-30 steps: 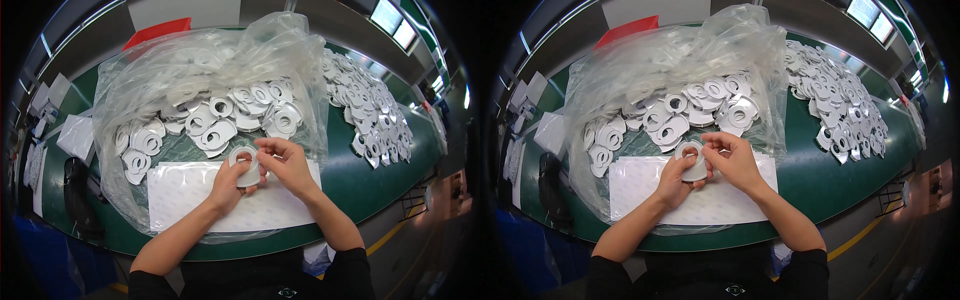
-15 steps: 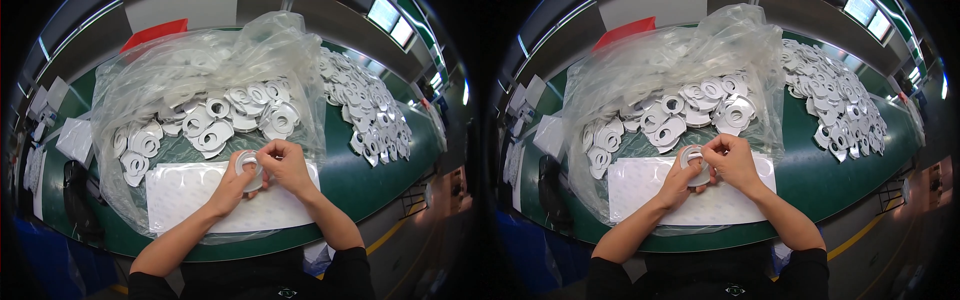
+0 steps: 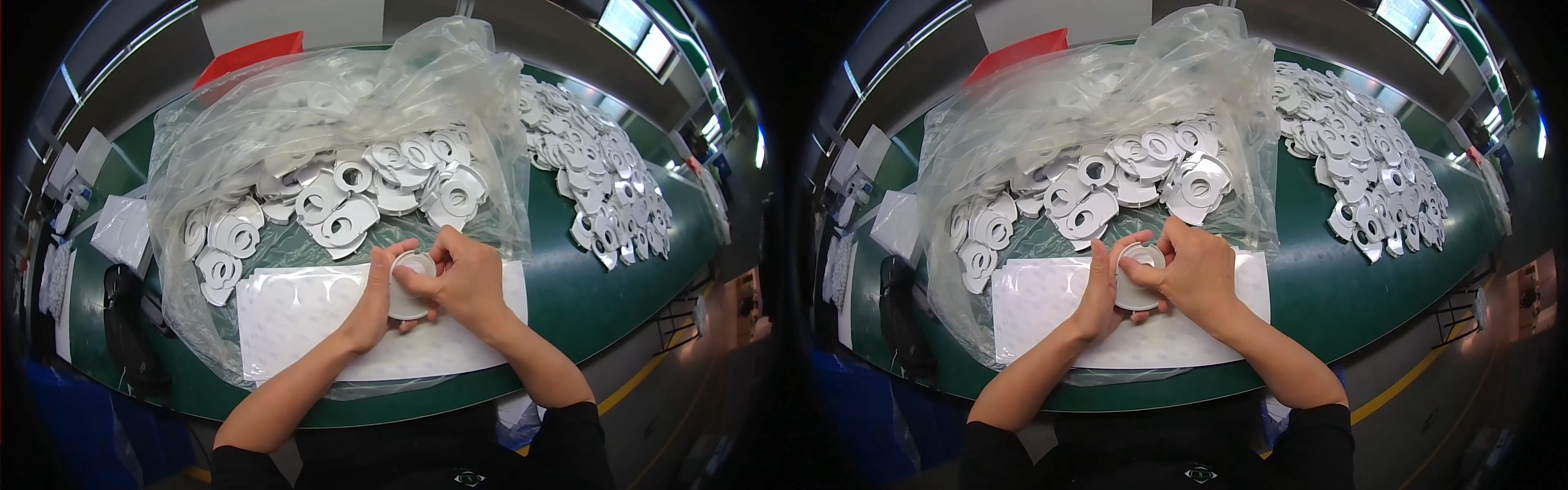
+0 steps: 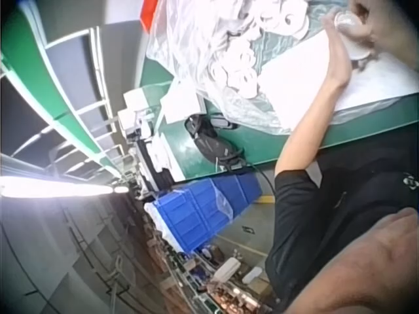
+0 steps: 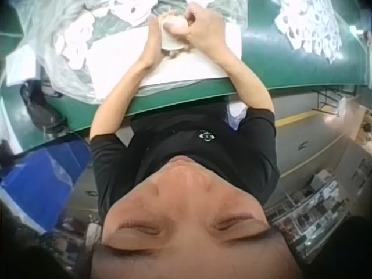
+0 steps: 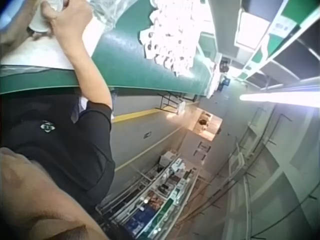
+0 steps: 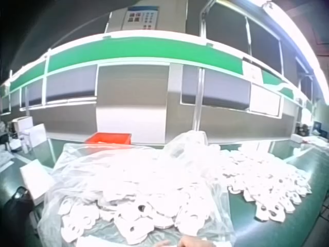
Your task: Applying circular adhesive stickers to white plastic components at a factory assembly station.
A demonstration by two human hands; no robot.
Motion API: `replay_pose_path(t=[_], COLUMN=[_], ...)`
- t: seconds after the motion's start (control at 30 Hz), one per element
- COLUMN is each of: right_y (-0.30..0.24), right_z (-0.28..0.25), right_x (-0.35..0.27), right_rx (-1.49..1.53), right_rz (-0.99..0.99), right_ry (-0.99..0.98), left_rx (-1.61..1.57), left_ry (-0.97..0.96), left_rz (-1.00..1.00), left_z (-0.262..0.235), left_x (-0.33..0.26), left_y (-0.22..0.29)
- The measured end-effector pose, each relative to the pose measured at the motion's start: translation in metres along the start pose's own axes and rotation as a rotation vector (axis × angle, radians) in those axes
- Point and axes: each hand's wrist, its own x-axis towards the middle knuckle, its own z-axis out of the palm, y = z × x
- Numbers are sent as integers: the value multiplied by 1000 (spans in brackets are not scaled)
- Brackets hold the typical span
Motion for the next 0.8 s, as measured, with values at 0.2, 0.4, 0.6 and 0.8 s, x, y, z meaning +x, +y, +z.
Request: replay_pose_path(t=[0.2, 0.4, 0.6, 0.8], right_y=[9, 16, 17, 14], right_z=[-10, -20, -12, -6], right_x=[3, 6, 5, 8], right_rx=[-130, 117, 123, -10], right_rz=[-258, -131, -128, -138], right_ry=[-11, -211, -130, -69], left_rx=[-117, -268, -268, -243], left_ry=[48, -13, -19, -92], left_rz=[-87, -154, -195, -211], left_z=[-1, -6, -6, -10], left_x=[3, 4, 4, 5], left_y=[4, 7, 9, 8])
